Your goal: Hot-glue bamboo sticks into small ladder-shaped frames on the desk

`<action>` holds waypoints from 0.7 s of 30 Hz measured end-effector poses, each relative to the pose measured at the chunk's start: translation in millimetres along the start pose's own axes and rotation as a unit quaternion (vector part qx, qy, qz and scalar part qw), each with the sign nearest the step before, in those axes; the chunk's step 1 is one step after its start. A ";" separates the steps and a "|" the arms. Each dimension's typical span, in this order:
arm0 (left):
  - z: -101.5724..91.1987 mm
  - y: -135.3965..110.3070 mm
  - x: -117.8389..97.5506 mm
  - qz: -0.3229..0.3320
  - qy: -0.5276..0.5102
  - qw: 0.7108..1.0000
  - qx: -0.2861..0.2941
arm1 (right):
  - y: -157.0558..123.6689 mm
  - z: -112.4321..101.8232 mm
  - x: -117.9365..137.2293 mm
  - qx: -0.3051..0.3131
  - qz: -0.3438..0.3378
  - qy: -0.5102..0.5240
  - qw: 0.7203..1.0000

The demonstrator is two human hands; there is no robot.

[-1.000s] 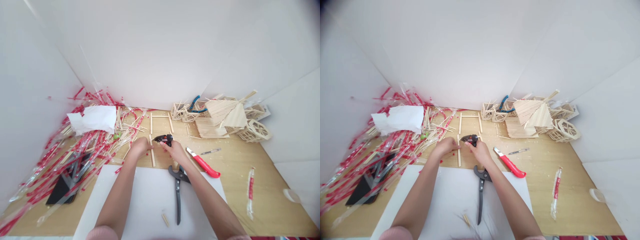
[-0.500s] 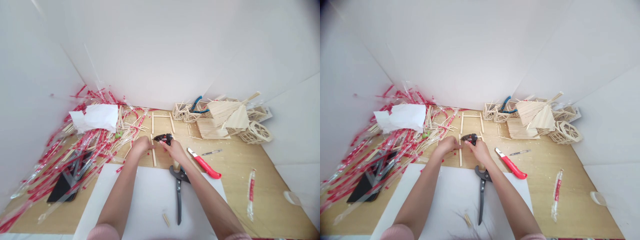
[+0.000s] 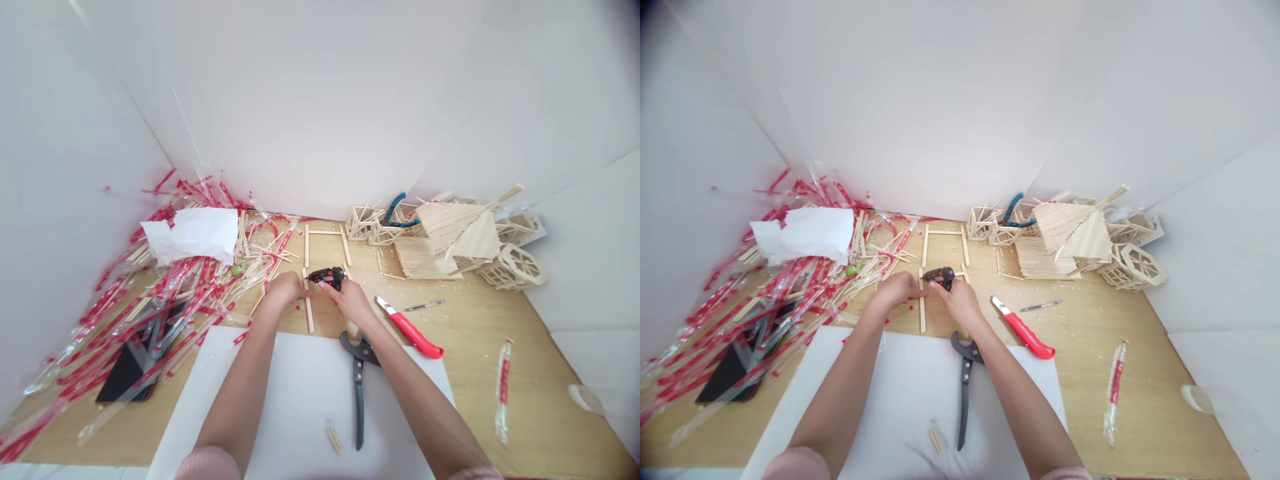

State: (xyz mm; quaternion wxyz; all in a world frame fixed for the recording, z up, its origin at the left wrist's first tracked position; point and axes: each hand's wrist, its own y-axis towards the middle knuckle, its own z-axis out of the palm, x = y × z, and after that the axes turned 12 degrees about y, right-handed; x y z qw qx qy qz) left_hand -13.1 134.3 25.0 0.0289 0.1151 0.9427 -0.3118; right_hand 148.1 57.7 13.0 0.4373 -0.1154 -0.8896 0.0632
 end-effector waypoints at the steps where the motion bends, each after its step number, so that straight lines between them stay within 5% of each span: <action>1: -0.7 -0.4 -0.2 -0.002 0.002 1.000 0.002 | 0.2 0.1 0.2 0.002 0.000 -0.001 1.000; 21: 0.0 1.1 1.0 -0.001 -0.007 1.000 0.005 | -2.3 -5.7 10.3 0.010 0.016 -0.030 0.999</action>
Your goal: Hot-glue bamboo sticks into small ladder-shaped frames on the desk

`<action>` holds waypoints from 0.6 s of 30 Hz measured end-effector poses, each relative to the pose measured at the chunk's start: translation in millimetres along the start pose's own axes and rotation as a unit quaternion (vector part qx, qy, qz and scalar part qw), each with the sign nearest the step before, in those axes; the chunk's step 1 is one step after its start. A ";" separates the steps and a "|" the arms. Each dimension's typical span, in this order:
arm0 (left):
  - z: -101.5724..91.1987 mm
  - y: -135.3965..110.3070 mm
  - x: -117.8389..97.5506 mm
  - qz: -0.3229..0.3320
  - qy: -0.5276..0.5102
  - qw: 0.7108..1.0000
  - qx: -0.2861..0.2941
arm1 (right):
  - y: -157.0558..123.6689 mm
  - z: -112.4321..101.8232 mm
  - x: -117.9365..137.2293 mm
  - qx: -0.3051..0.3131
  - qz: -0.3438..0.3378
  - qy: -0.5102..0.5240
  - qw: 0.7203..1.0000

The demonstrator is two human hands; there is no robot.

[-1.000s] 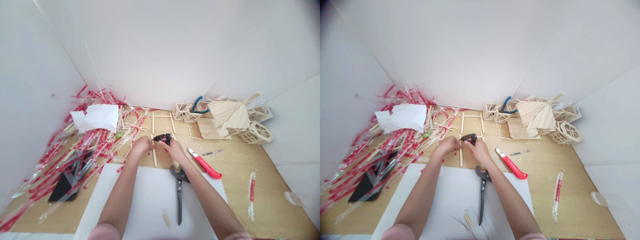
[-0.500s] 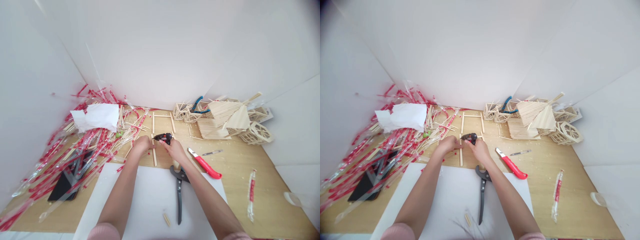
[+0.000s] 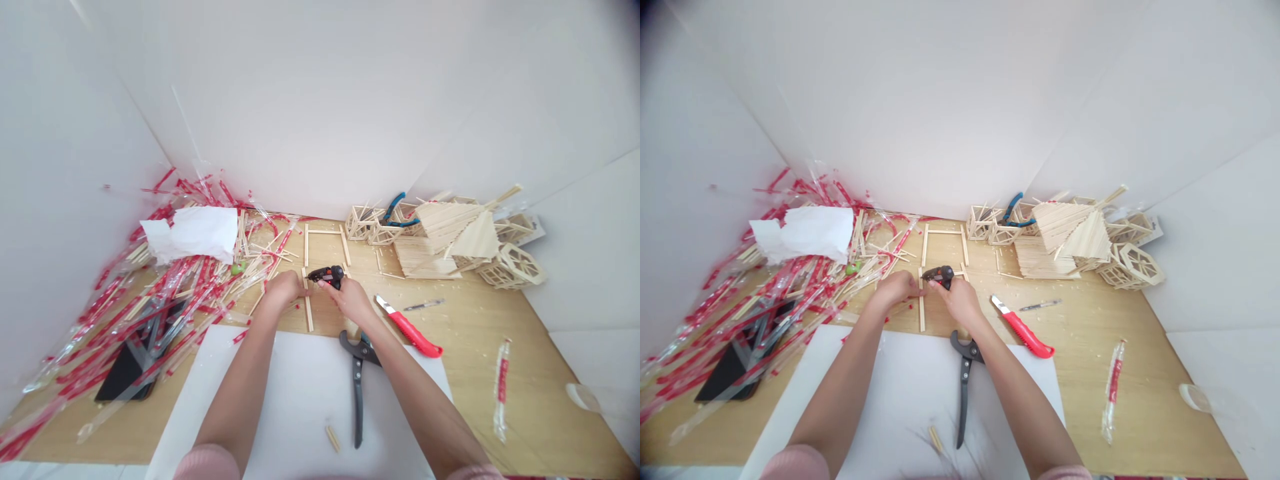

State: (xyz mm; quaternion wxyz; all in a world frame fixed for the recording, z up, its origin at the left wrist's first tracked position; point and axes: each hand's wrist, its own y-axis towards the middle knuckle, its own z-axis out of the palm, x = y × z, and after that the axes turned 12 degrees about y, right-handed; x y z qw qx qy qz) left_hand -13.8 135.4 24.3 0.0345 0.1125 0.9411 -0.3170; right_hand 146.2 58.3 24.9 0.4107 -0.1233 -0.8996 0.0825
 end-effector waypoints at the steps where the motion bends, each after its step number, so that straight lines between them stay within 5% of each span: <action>1: 0.2 0.3 0.2 0.000 0.000 1.000 0.000 | -0.2 -0.8 0.9 0.001 0.001 0.000 1.000; 18: -0.5 0.7 -1.0 -0.001 0.005 1.000 0.007 | 5.8 -8.9 11.0 0.024 0.003 0.003 1.000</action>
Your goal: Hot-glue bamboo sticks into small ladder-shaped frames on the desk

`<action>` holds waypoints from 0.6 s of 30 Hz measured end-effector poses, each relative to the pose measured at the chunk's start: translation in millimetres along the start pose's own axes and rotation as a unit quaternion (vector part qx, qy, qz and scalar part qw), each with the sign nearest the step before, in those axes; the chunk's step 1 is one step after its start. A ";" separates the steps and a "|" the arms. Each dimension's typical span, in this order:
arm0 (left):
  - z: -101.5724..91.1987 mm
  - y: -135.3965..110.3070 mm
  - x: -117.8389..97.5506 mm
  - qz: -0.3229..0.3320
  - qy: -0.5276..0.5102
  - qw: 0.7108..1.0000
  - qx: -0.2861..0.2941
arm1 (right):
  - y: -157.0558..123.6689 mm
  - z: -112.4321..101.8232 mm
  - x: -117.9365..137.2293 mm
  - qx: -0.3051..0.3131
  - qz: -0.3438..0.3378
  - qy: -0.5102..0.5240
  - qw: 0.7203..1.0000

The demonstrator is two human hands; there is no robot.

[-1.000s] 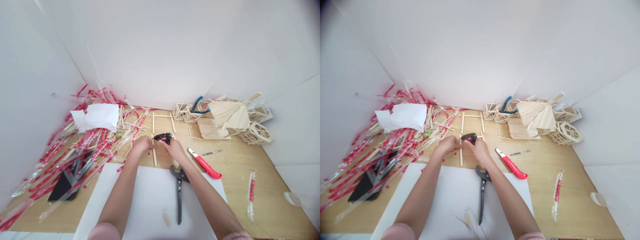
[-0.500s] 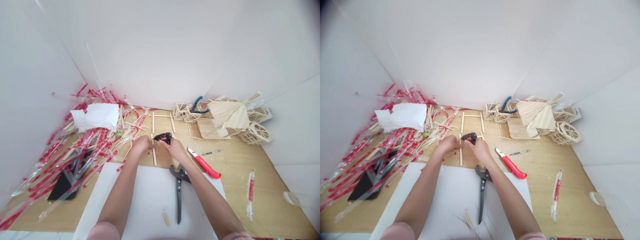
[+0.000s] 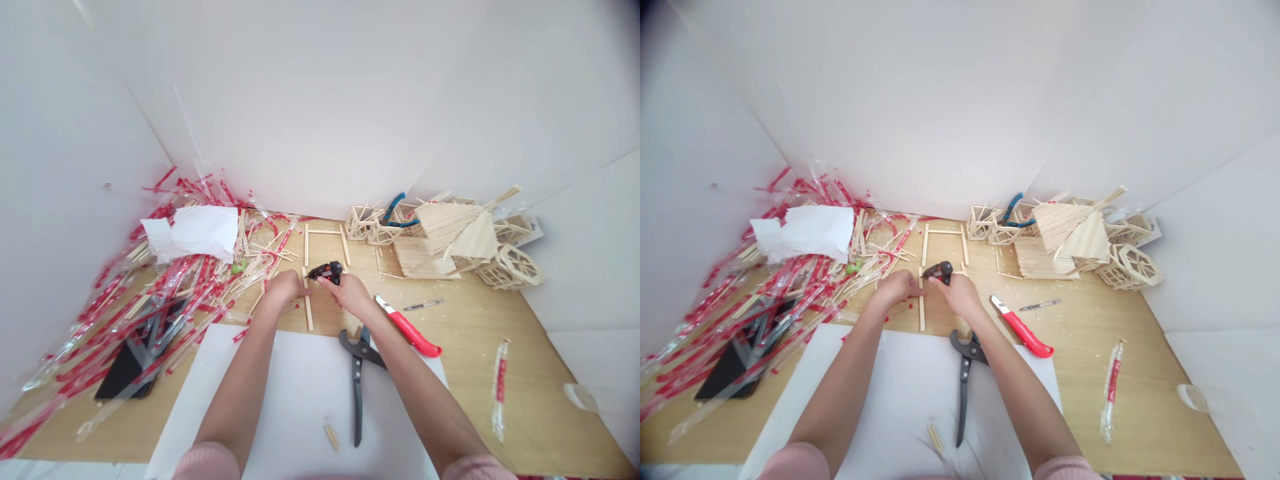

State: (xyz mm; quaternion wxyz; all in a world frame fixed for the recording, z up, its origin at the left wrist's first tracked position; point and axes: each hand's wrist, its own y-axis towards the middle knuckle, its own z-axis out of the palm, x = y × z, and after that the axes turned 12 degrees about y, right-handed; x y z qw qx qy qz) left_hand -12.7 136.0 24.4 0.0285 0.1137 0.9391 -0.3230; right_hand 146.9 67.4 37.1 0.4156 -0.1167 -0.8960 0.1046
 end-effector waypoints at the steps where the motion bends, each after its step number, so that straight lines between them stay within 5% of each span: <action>1: -0.3 -0.1 -0.2 -0.001 0.000 1.000 0.003 | 0.2 -0.6 -0.3 0.000 -0.001 0.003 1.000; 18: 4.2 4.7 4.4 0.012 -0.009 1.000 0.002 | 13.8 -11.5 17.4 0.081 0.017 -0.039 0.996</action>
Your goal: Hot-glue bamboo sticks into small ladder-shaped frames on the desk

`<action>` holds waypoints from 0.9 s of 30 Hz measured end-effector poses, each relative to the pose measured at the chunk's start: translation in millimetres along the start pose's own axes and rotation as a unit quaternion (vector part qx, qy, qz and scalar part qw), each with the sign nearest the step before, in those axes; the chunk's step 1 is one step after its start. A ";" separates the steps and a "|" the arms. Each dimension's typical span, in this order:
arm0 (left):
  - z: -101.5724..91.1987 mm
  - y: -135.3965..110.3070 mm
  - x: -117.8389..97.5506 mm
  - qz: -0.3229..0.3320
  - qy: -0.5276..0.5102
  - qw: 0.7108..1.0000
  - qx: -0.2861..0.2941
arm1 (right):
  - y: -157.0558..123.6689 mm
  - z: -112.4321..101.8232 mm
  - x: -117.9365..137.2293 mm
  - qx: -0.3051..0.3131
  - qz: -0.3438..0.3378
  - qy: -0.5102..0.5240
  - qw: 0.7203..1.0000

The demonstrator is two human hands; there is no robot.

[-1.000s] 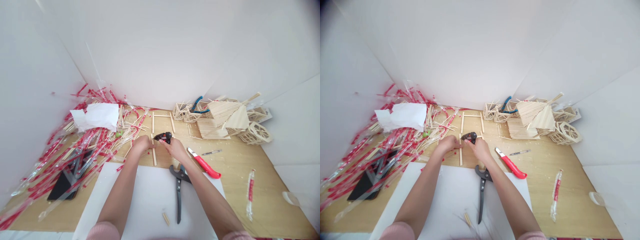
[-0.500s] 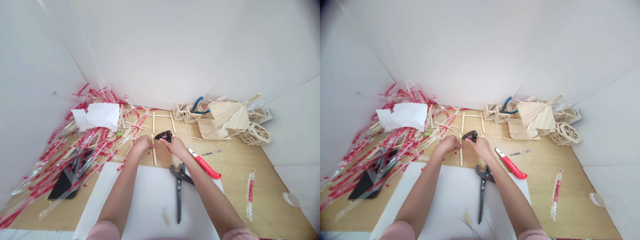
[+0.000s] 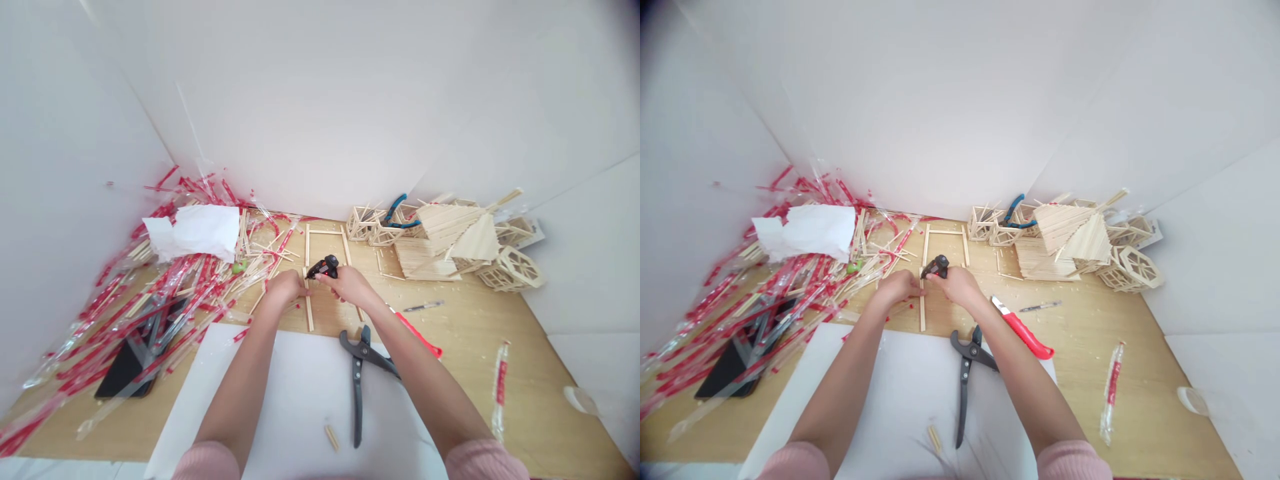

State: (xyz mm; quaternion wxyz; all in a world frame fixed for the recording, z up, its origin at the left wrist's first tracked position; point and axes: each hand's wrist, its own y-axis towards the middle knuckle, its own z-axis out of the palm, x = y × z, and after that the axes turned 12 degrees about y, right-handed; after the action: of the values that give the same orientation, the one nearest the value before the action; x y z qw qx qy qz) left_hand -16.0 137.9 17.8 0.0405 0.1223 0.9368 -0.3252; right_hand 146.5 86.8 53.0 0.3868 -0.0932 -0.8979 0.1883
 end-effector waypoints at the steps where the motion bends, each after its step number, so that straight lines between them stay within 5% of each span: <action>1: 0.1 0.3 0.2 0.000 0.001 1.000 -0.002 | 0.2 -0.8 2.8 0.000 0.001 -0.009 1.000; 27: 2.5 3.2 1.1 0.002 -0.011 1.000 -0.006 | -2.4 -4.8 20.0 -0.014 0.012 -0.082 0.996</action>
State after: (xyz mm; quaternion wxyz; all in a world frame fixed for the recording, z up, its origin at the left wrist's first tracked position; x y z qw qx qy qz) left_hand -16.2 139.0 13.7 0.0527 0.1207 0.9378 -0.3213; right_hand 136.3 92.1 70.2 0.3081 -0.0937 -0.9281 0.1870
